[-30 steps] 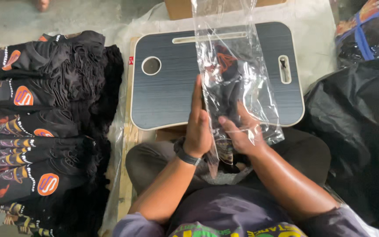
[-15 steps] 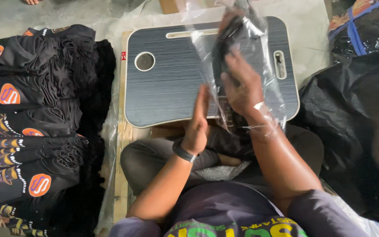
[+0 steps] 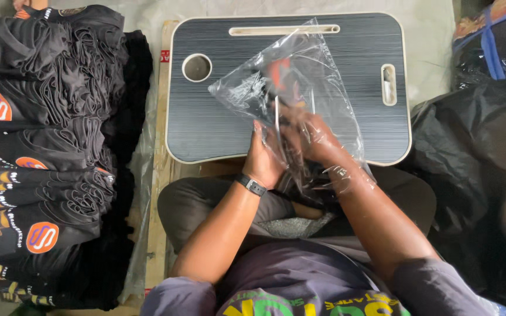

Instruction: The person folds printed black t-shirts and places them into clear plastic bags on a small table, smoothing the bags and folding the flaps down.

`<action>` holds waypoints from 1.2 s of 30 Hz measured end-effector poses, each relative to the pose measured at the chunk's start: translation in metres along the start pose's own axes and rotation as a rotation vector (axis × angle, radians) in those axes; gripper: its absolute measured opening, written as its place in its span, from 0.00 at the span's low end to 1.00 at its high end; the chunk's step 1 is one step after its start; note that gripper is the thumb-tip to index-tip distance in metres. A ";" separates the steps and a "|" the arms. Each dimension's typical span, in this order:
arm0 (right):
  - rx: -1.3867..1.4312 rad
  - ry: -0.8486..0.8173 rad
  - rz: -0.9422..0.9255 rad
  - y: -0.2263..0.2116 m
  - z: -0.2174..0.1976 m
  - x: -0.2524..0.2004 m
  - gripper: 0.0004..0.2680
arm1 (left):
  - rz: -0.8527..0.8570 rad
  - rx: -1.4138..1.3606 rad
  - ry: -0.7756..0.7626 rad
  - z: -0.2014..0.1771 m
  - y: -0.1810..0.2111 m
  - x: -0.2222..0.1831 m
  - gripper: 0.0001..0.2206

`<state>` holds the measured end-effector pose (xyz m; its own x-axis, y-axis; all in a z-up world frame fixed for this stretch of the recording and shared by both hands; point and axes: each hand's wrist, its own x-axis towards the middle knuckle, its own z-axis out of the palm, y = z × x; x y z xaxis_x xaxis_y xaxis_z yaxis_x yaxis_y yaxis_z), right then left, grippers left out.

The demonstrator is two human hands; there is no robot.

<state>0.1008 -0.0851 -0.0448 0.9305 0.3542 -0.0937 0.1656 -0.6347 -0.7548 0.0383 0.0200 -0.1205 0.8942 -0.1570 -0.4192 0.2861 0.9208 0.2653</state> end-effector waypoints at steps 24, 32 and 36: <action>0.473 -0.359 -0.383 -0.006 0.002 0.012 0.08 | 0.472 0.647 0.662 0.030 0.049 0.006 0.18; 0.208 0.021 -0.091 0.064 0.017 0.020 0.15 | 0.552 0.734 0.733 -0.025 0.054 0.036 0.17; -0.042 0.004 0.145 0.056 -0.002 0.027 0.25 | 0.573 0.788 0.744 -0.016 0.054 0.035 0.18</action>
<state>0.1359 -0.1128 -0.0882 0.9470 0.2537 -0.1972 0.0427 -0.7075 -0.7054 0.0791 0.0697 -0.1348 0.6185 0.6796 -0.3945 0.2772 0.2811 0.9188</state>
